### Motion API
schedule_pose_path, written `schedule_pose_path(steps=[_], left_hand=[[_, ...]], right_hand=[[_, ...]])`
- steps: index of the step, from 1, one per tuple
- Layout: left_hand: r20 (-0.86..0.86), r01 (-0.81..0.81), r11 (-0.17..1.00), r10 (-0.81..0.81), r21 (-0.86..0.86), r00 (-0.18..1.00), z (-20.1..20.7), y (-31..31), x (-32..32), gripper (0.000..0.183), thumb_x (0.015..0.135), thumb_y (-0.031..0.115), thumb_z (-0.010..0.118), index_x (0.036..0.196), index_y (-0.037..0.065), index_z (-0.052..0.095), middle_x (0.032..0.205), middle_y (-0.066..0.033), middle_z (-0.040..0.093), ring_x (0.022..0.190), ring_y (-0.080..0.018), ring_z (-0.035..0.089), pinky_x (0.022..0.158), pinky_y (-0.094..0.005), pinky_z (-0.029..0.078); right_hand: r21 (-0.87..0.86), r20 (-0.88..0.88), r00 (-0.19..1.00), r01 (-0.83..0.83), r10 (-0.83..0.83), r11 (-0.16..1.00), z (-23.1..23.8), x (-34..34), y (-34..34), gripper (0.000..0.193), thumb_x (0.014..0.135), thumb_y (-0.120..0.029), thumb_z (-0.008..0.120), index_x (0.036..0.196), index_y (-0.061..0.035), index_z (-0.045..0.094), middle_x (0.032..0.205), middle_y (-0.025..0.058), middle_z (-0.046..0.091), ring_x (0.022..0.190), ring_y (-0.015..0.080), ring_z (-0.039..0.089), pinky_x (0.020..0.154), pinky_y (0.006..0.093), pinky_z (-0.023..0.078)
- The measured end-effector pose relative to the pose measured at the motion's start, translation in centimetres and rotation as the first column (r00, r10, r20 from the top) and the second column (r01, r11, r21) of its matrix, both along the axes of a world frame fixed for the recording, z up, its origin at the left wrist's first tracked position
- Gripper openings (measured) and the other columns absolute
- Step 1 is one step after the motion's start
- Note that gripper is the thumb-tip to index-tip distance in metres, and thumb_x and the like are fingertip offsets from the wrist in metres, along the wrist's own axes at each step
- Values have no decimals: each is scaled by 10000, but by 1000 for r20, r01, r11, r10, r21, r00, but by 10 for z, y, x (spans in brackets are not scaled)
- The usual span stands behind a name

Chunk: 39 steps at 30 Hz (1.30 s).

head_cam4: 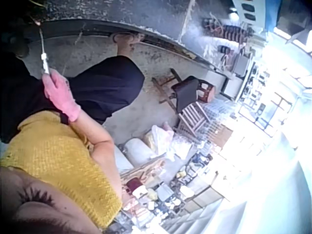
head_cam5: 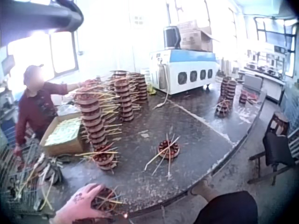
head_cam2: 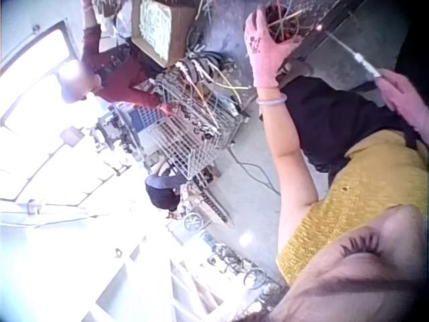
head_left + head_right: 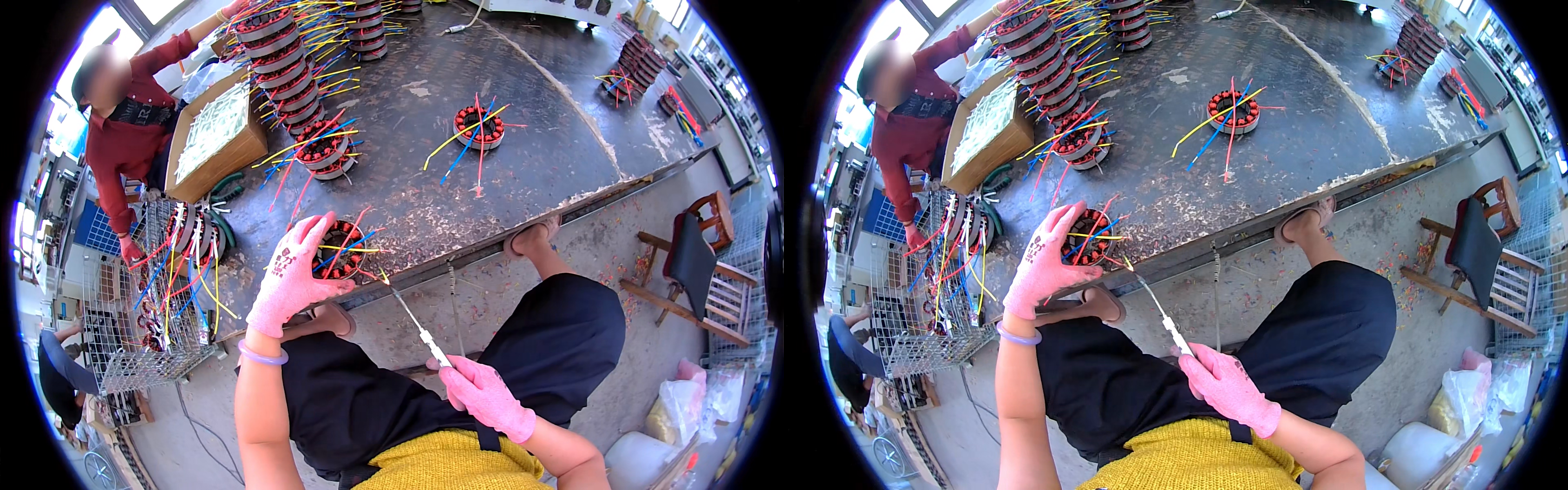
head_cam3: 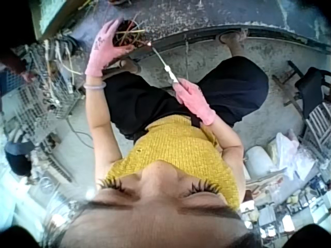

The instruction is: The person uses a handheld heat tool to fuse wire connections on electrical motor components while wearing gloves.

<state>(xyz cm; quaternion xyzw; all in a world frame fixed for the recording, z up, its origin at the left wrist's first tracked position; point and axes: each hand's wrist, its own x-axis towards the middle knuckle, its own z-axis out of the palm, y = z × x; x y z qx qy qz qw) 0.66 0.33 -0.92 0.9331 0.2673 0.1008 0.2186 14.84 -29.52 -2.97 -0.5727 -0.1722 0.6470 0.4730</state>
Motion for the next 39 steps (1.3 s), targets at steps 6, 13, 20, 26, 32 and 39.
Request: schedule_pose_path(steps=[6, 13, 20, 26, 32, 39], left_hand=[[0, -1, 1000, 1, -14, 1000, 0, 0, 1, 987, 608, 317, 895, 1445, 42, 451, 1393, -183, 490, 1289, -374, 484, 1099, -431, 389], [8, 8, 1000, -8, -6, 1000, -3, 1, 0, 991, 612, 333, 897, 1447, 43, 447, 1392, -191, 488, 1284, -382, 485, 1095, -435, 392], [10, 10, 1000, -10, -6, 1000, -2, 1, 1, 995, 598, 277, 901, 1449, 33, 447, 1377, -185, 497, 1290, -364, 492, 1093, -416, 398], [18, 17, 1000, -17, -13, 1000, -2, 2, 0, 1004, 613, 352, 899, 1453, 48, 441, 1389, -194, 488, 1282, -385, 485, 1095, -439, 392], [21, 20, 1000, -20, -14, 1000, -4, 2, 0, 1008, 607, 342, 904, 1454, 49, 443, 1387, -193, 490, 1284, -384, 485, 1095, -440, 391], [20, 15, 1000, -15, -13, 1000, -4, 2, -1, 1011, 601, 340, 905, 1452, 46, 445, 1386, -193, 490, 1287, -384, 482, 1094, -440, 390]], right_hand=[[19, 0, 1000, 9, -9, 1000, -3, 0, -2, 293, 1044, -242, 504, 1188, -2, 591, 668, -50, 454, 578, 36, 413, 527, 232, 347], [18, -13, 1000, 21, -21, 1000, 1, 0, 0, 295, 1043, -241, 502, 1196, -5, 592, 665, -42, 461, 576, 44, 421, 533, 236, 359], [28, 94, 995, -42, 39, 999, -10, 2, -4, 329, 1042, -280, 498, 1195, -4, 591, 644, -26, 477, 562, 51, 417, 528, 246, 363], [20, 55, 998, -13, 12, 1000, -3, 0, -1, 330, 1041, -280, 503, 1193, -2, 595, 641, -31, 467, 564, 50, 412, 528, 246, 358], [30, 53, 998, -22, 21, 999, -6, 2, -3, 350, 1046, -274, 494, 1238, 4, 588, 644, -33, 465, 568, 50, 416, 533, 246, 361], [25, 61, 998, -22, 20, 999, -4, 2, -2, 348, 1047, -275, 495, 1238, 0, 591, 645, -30, 464, 575, 50, 422, 539, 248, 365]])
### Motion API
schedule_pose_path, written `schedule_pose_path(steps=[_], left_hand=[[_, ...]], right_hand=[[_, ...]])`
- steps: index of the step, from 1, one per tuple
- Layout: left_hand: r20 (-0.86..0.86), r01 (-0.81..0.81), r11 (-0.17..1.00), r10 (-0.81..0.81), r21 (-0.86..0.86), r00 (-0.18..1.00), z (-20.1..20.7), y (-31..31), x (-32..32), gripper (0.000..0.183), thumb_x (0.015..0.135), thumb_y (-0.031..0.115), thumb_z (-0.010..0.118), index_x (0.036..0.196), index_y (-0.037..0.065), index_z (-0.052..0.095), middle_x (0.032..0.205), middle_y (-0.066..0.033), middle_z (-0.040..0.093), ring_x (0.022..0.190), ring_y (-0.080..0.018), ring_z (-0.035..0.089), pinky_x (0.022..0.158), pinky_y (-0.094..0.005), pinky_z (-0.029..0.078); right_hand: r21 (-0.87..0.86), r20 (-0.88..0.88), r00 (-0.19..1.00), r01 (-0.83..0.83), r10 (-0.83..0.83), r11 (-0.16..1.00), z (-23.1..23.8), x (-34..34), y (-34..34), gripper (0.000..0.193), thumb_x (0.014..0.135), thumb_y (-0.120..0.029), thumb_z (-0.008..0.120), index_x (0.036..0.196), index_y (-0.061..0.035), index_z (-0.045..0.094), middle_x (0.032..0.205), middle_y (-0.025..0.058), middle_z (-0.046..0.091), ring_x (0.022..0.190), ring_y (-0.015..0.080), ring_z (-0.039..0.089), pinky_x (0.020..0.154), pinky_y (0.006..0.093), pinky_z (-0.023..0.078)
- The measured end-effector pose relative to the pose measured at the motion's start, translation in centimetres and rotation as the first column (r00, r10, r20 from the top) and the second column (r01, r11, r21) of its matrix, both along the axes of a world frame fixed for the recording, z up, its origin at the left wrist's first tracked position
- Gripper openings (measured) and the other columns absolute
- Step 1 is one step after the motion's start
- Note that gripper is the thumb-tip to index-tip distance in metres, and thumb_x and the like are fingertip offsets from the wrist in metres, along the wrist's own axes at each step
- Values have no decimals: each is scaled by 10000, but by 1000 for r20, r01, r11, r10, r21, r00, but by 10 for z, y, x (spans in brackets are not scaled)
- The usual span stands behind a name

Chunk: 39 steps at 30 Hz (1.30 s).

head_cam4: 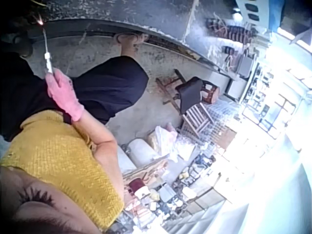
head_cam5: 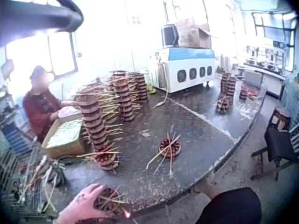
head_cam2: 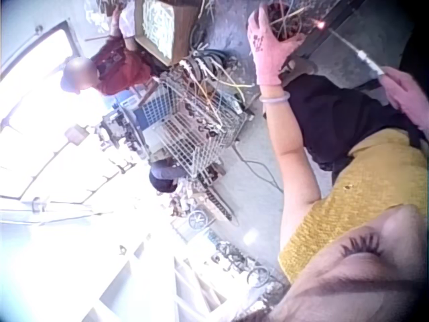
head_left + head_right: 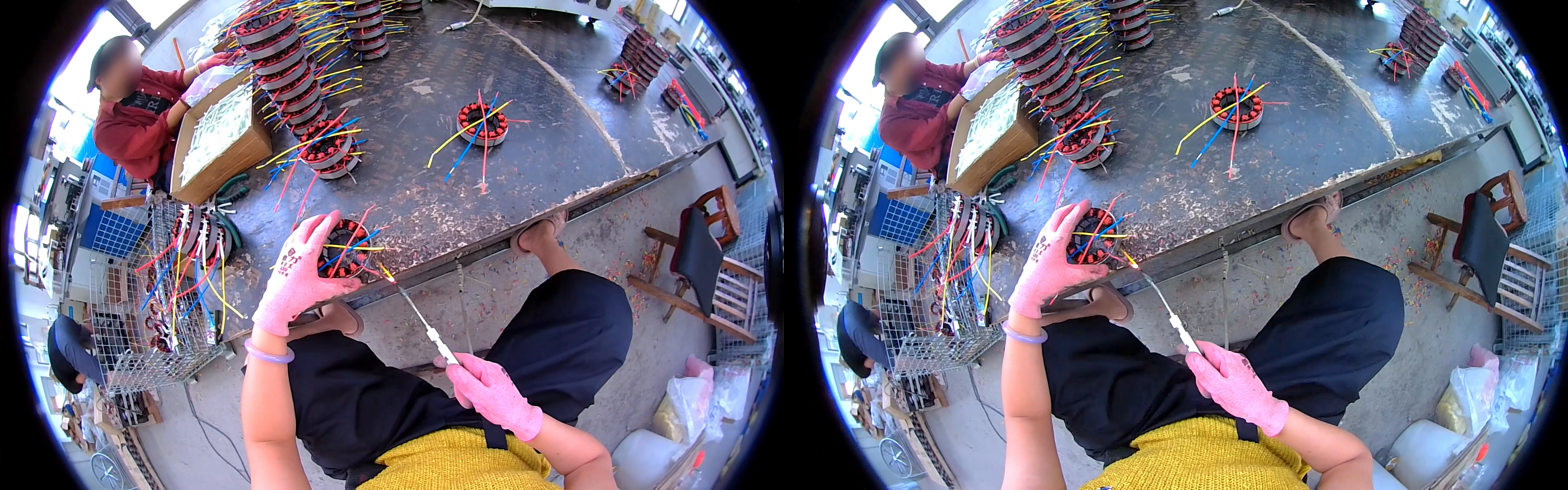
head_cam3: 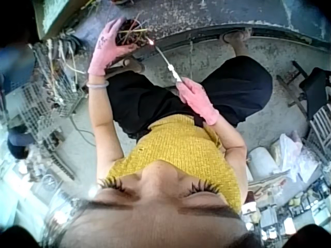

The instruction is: The person uses a handheld heat tool to fuse wire connections on electrical motor components while wearing gloves.

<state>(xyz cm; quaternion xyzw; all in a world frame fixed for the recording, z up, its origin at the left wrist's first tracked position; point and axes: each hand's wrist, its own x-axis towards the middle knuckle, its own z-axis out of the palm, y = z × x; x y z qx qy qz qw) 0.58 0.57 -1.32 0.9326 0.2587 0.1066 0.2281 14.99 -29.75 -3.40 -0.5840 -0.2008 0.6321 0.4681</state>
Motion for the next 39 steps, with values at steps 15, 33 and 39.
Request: schedule_pose_path(steps=[15, 33, 39], left_hand=[[0, 9, 1000, -9, 3, 1000, -1, 1, 0, 1012, 603, 351, 904, 1452, 46, 446, 1391, -193, 485, 1299, -383, 473, 1100, -441, 383], [19, -21, 1000, 21, 2, 1000, 2, -4, 5, 989, 575, 245, 909, 1417, -9, 458, 1321, -165, 557, 1246, -336, 539, 1085, -397, 406], [278, 34, 787, 176, -615, 944, 5, 4, -10, 934, 711, 378, 877, 1437, -1, 429, 1297, -100, 547, 1223, -212, 532, 1065, -362, 411]], right_hand=[[-16, -26, 999, 19, -20, 1000, -4, -2, -1, 344, 1042, -282, 512, 1237, -8, 586, 637, -44, 457, 558, 37, 407, 517, 230, 347], [-24, -107, 984, 138, -140, 990, 8, 1, -4, 301, 1037, -256, 514, 1181, -9, 605, 652, -47, 473, 554, 35, 399, 500, 222, 311], [-36, -52, 980, 190, -192, 981, 15, 10, -9, 363, 1026, -239, 520, 1285, 6, 589, 608, -50, 490, 512, 25, 395, 468, 204, 289]])
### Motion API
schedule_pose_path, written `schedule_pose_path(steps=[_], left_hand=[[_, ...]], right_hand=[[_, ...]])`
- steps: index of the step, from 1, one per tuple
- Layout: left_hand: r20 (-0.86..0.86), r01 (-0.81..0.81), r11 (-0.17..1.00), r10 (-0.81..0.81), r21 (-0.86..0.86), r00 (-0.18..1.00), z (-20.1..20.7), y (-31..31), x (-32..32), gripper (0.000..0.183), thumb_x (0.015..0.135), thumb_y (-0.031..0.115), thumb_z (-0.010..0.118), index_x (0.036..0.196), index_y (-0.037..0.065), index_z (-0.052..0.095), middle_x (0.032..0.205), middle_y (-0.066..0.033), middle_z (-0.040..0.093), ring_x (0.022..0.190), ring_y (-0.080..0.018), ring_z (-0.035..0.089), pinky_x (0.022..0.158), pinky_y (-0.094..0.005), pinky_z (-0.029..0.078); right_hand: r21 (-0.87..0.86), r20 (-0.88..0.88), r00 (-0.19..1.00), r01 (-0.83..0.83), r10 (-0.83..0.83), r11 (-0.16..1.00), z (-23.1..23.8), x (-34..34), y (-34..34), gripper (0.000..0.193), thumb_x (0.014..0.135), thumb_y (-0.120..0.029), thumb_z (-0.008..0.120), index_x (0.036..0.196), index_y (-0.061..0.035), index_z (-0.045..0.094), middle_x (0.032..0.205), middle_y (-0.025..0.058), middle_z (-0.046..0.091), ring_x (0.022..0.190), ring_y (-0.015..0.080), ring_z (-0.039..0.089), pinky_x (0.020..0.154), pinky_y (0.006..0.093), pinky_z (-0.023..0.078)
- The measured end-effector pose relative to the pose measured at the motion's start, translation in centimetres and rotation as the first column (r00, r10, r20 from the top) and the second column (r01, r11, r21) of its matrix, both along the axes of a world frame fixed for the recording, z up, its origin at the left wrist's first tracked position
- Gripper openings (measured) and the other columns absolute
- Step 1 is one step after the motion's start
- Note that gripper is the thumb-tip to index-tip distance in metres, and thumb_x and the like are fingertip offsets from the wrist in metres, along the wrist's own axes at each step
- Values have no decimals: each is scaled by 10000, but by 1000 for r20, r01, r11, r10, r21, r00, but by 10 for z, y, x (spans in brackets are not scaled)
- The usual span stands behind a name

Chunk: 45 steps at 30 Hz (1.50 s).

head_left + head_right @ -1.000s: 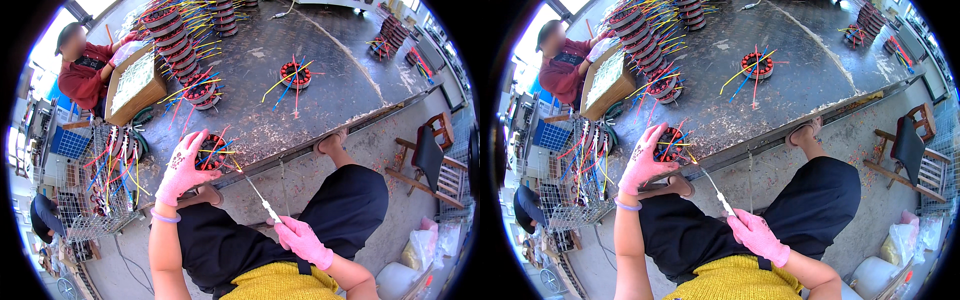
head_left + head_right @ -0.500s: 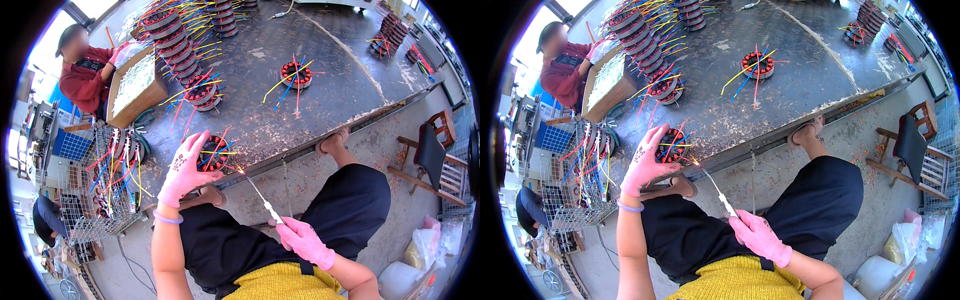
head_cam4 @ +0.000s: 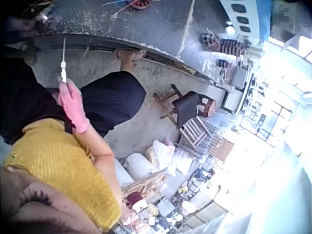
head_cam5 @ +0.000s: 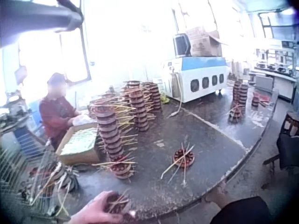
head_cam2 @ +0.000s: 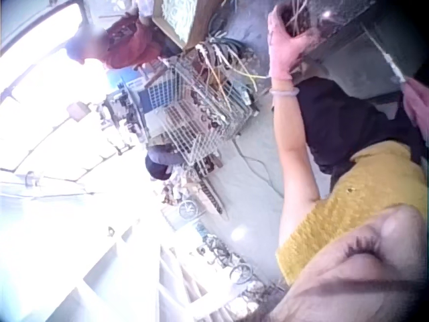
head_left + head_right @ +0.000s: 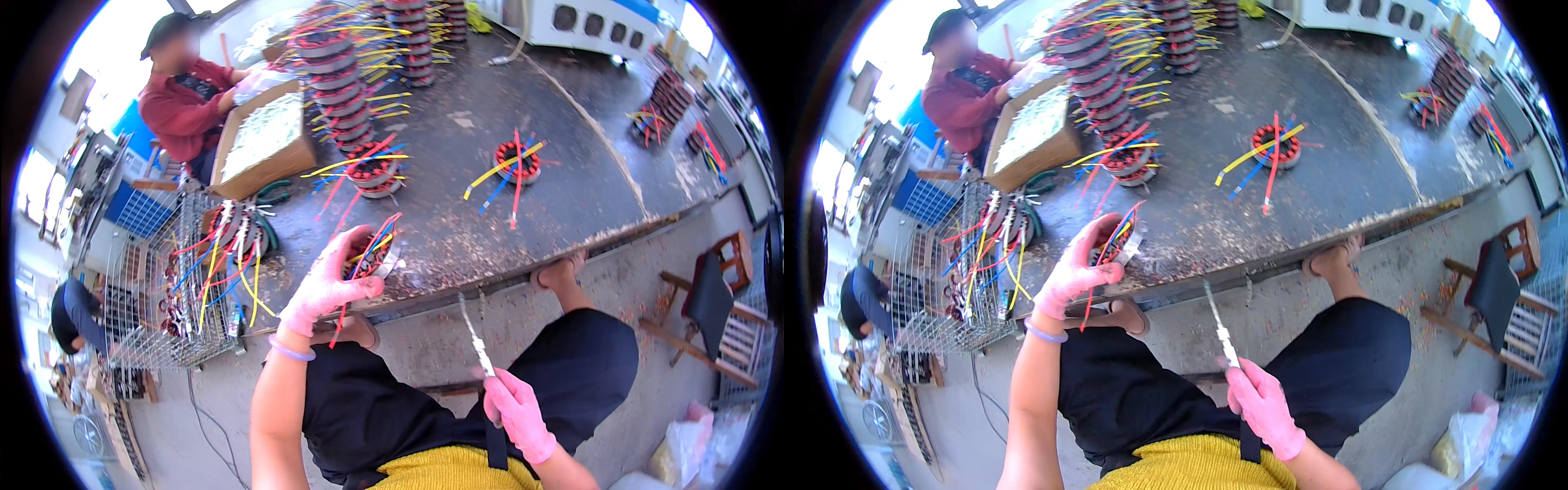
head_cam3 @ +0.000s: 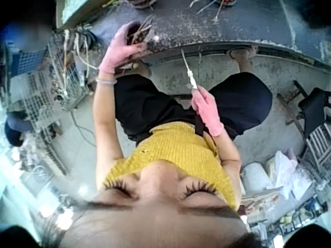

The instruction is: The person uses a handheld heat tool to fuse wire connections on electrical motor components while wearing gloves.

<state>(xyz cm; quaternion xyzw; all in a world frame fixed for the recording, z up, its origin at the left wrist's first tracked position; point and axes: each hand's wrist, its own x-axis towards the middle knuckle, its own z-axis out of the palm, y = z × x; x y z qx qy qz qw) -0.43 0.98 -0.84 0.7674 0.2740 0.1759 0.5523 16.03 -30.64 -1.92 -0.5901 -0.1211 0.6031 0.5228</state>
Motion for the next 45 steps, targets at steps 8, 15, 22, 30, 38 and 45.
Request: schedule_pose_path(steps=[8, 15, 22, 30, 38, 45], left_hand=[[541, 415, 747, -88, -519, 836, -23, 3, -2, 780, 987, 604, 445, 1451, -23, 415, 1345, -157, 586, 1170, -260, 623, 1002, -382, 516], [564, 448, 675, -57, -586, 824, -22, 0, -7, 985, 879, 687, 574, 1454, -81, 353, 1368, -245, 524, 1183, -376, 583, 993, -484, 494], [567, 467, 654, -71, -595, 821, -10, -6, -8, 952, 888, 689, 549, 1474, -37, 360, 1400, -217, 518, 1182, -351, 604, 1003, -461, 510], [610, 515, 597, -54, -615, 791, -10, -9, -7, 873, 913, 617, 550, 1478, -22, 364, 1378, -211, 545, 1150, -352, 628, 991, -442, 522], [349, 233, 880, -83, -414, 933, -4, -3, -6, 955, 845, 573, 702, 1508, -5, 329, 1451, -146, 488, 1259, -265, 550, 1010, -409, 497], [-291, 122, 661, 152, 740, 945, 7, -10, -3, 940, 671, 510, 816, 1404, 24, 483, 1169, -180, 579, 1026, -377, 607, 897, -419, 482]], right_hand=[[98, 135, 987, 70, -83, 993, 4, 5, -3, 412, 1036, -284, 508, 1255, 54, 595, 591, -54, 465, 507, 29, 372, 475, 204, 272], [83, 147, 986, 67, -79, 994, 6, -1, 0, 397, 1029, -271, 512, 1217, 64, 613, 576, -49, 461, 483, 33, 355, 464, 208, 262], [70, 152, 985, 72, -82, 995, 9, -2, 2, 396, 1028, -271, 506, 1210, 62, 620, 579, -53, 462, 481, 29, 348, 461, 207, 253], [80, 125, 991, 45, -55, 996, -2, 2, -3, 389, 1045, -279, 502, 1258, 31, 596, 576, -47, 455, 473, 40, 368, 441, 218, 280], [96, 112, 991, 69, -79, 993, -6, -2, -2, 394, 1031, -274, 516, 1216, 63, 605, 571, -47, 467, 473, 33, 358, 454, 208, 261], [97, 117, 991, 61, -72, 993, -4, -1, -1, 389, 1031, -265, 515, 1215, 68, 597, 564, -40, 460, 474, 48, 369, 451, 214, 270]])
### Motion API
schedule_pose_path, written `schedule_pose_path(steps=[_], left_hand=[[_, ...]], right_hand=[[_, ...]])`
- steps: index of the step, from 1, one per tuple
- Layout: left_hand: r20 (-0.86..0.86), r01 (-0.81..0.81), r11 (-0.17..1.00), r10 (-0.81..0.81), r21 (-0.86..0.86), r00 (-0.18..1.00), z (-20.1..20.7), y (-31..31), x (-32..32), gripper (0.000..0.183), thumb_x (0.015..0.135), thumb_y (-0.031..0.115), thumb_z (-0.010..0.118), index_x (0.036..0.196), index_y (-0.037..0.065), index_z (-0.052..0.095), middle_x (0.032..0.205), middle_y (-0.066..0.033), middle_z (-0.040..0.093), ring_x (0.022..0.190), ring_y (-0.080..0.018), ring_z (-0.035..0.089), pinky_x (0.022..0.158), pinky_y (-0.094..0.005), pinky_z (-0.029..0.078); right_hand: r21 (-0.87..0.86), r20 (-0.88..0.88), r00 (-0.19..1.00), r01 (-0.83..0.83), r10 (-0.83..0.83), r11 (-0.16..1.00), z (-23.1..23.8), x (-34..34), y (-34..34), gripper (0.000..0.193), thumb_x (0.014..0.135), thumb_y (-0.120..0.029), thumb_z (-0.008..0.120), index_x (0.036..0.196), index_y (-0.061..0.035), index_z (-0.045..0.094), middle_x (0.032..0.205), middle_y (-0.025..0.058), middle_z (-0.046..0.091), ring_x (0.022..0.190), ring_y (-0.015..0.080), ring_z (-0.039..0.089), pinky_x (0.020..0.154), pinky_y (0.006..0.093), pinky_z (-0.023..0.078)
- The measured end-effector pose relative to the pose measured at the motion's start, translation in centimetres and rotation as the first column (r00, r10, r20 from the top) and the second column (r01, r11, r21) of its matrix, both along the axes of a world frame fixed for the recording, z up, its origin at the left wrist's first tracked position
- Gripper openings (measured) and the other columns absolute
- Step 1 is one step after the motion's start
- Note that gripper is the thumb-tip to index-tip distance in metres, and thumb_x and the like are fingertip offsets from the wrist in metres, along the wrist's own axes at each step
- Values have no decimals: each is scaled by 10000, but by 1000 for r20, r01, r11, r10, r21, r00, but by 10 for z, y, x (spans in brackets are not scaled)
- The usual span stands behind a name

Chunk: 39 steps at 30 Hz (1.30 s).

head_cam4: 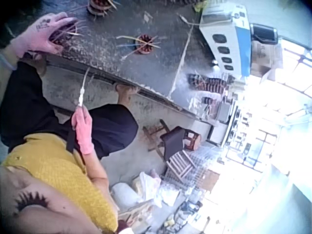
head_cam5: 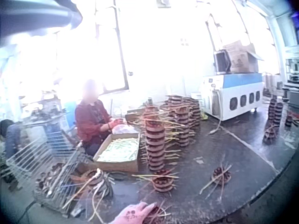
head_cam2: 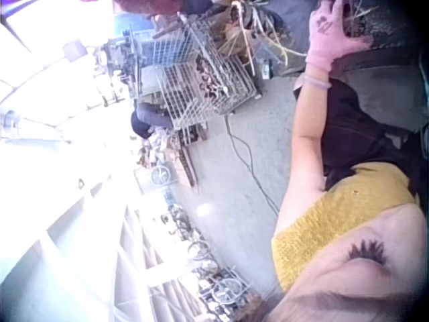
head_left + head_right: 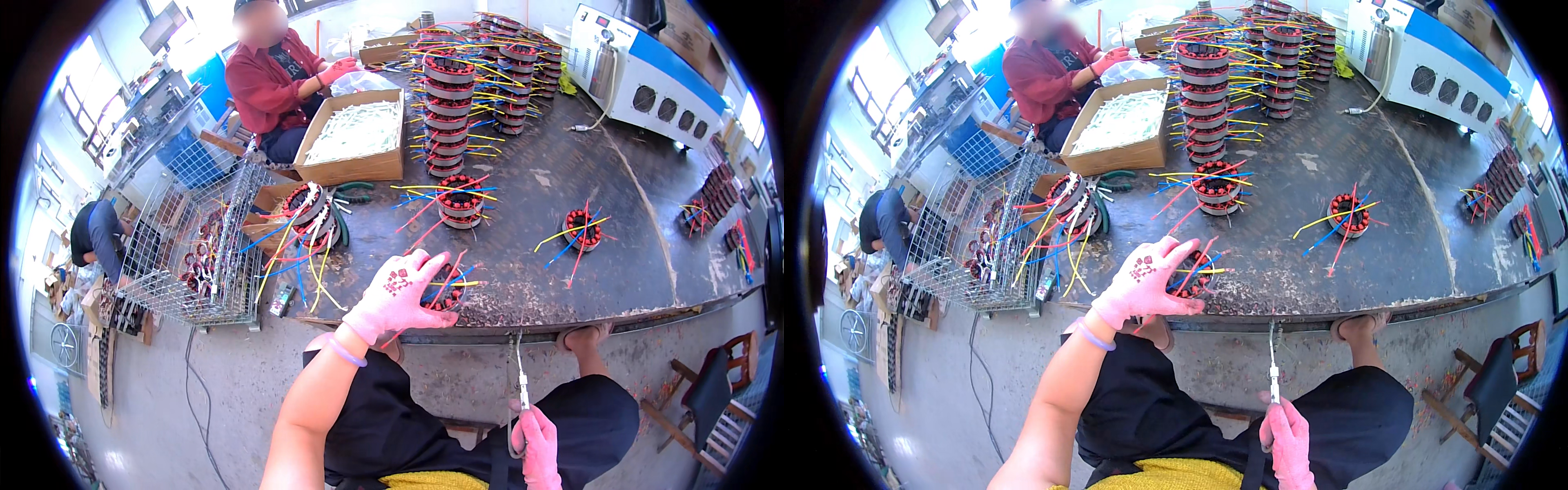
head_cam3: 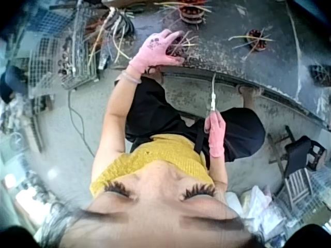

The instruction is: The person uses a handheld heat tool to fuse wire connections on electrical motor components while wearing gloves.

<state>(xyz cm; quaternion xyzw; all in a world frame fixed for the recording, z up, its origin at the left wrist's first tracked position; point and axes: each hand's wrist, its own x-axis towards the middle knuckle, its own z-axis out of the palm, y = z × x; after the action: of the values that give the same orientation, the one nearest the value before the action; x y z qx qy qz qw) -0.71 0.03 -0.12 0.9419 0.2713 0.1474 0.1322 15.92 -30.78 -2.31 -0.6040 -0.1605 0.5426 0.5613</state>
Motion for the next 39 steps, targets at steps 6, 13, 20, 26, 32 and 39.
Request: schedule_pose_path(steps=[6, 13, 20, 26, 32, 39], left_hand=[[-76, 68, 998, -68, 6, 995, -11, -1, -3, 964, 641, 556, 813, 1418, 84, 489, 1265, -182, 533, 1170, -377, 526, 1035, -450, 402], [-56, 74, 997, -74, -1, 996, -10, -2, -3, 961, 644, 533, 820, 1421, 78, 482, 1262, -183, 531, 1168, -376, 523, 1031, -450, 405], [-60, 80, 997, -80, 0, 995, -9, -2, -3, 962, 639, 521, 826, 1420, 76, 484, 1268, -183, 528, 1167, -376, 521, 1029, -455, 406], [-52, 73, 997, -73, 3, 996, -8, -5, -3, 982, 628, 535, 830, 1425, 80, 480, 1272, -183, 527, 1169, -383, 520, 1036, -458, 405], [-50, 76, 997, -75, 3, 996, -9, -4, -4, 974, 634, 532, 829, 1424, 82, 481, 1278, -184, 524, 1174, -383, 519, 1037, -457, 404], [-57, 73, 997, -73, -11, 996, -7, -3, -4, 962, 648, 518, 826, 1434, 91, 474, 1285, -175, 520, 1184, -380, 514, 1045, -450, 396]], right_hand=[[0, -41, 999, -27, 27, 1000, -7, 1, -3, 390, 1038, -259, 515, 1286, 35, 578, 581, -47, 463, 494, 45, 393, 464, 220, 295], [-13, -88, 996, -23, 21, 1000, -14, -1, -6, 384, 1035, -261, 527, 1289, 20, 584, 587, -43, 476, 501, 50, 401, 466, 221, 304], [-3, -36, 999, -37, 37, 999, -10, -4, -4, 274, 1035, -275, 521, 1129, -21, 564, 598, -47, 467, 511, 47, 395, 472, 218, 296], [-7, 51, 997, -49, 50, 999, 5, -9, -3, 300, 1046, -284, 497, 813, -100, 535, 596, -55, 437, 502, 40, 368, 466, 216, 275], [11, 66, 996, -64, 63, 998, 6, -10, -2, 315, 1048, -297, 490, 804, -103, 529, 601, -53, 437, 511, 45, 370, 474, 218, 278], [-33, -15, 998, -67, 67, 997, -1, -7, -3, 271, 1035, -276, 518, 1127, -25, 561, 615, -46, 479, 526, 46, 401, 483, 216, 298]])
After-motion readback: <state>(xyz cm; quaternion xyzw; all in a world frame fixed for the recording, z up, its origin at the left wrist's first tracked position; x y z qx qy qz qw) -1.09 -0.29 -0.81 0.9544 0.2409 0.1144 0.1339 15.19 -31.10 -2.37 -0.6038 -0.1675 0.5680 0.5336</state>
